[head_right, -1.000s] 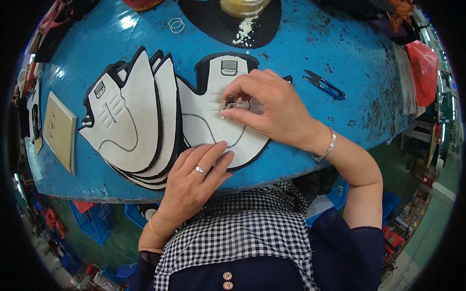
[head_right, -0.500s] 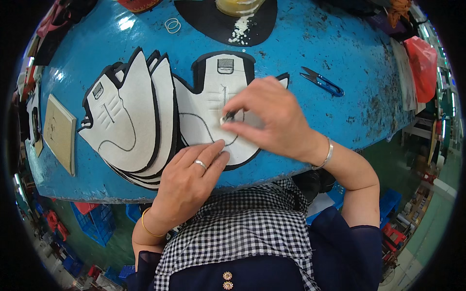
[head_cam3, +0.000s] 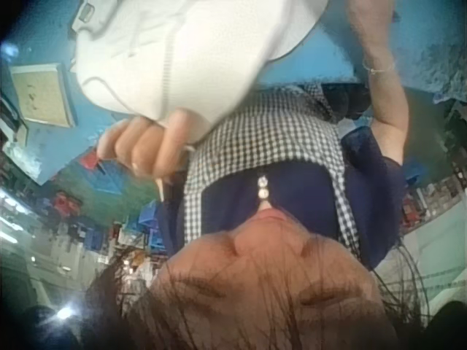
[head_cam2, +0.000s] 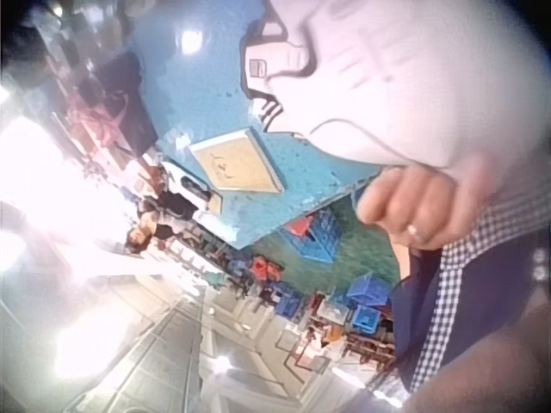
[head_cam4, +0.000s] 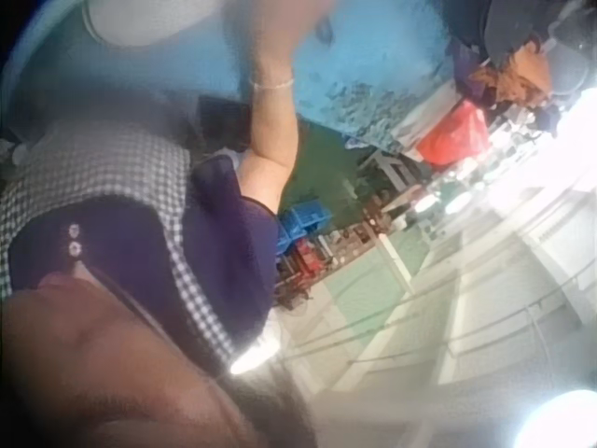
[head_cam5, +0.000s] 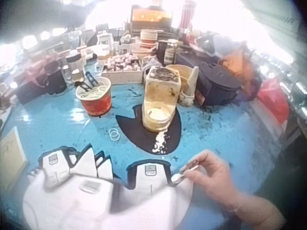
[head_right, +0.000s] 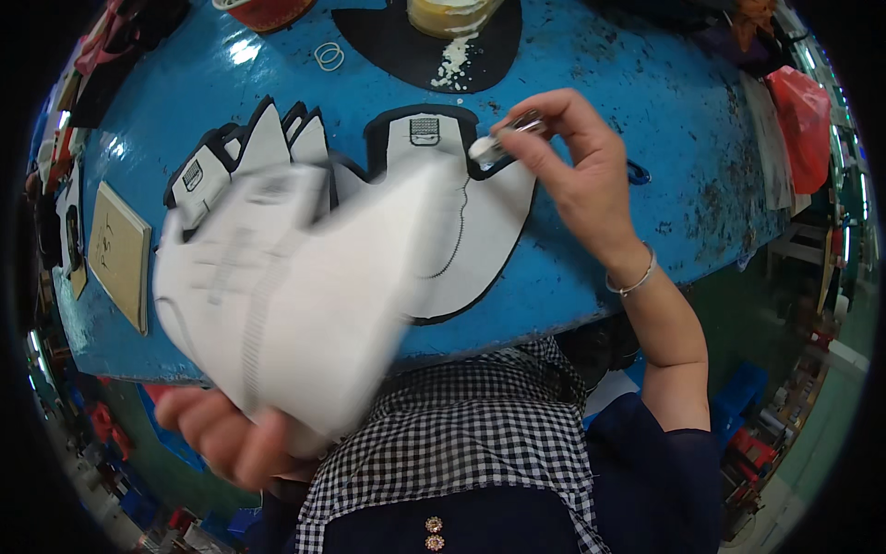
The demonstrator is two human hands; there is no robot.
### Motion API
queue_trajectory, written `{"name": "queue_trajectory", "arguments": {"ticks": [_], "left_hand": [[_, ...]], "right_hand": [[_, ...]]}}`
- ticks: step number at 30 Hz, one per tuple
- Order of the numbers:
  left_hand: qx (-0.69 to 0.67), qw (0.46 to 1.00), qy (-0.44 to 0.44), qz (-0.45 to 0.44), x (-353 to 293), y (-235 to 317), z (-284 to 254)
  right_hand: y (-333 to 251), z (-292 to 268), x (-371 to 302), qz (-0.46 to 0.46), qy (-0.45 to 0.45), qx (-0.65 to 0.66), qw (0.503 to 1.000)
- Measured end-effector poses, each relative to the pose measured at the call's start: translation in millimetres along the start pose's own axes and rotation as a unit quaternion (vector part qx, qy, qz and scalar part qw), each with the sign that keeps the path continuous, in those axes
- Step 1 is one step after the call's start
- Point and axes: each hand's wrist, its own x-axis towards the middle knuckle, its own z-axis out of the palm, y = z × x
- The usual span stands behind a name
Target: The person applies glue to shoe components using a brush dipped into a glue container.
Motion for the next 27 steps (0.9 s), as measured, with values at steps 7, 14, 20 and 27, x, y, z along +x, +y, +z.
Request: {"name": "queue_trajectory", "arguments": {"ticks": [7,14,20,27], "left_hand": [[-0.128,0.883,-0.439,-0.108,-6.6,-29.5,-8.0],[-0.22,0.854,-0.469,-0.043,-35.2,13.2,39.2],[-0.175,0.862,-0.472,0.061,-32.0,15.7,44.1],[-0.187,0.865,-0.463,0.045,-23.0,12.2,53.7]], "right_hand": [[-6.3,26.2,-12.9,-0.016,-0.093,-0.117,0.989],[4.0,41.5,7.4,-0.133,-0.123,-0.282,0.942],[5.1,38.9,17.3,-0.228,-0.076,-0.335,0.911],[-16.6,33.6,-5.8,-0.218,-0.189,-0.263,0.921]]}}
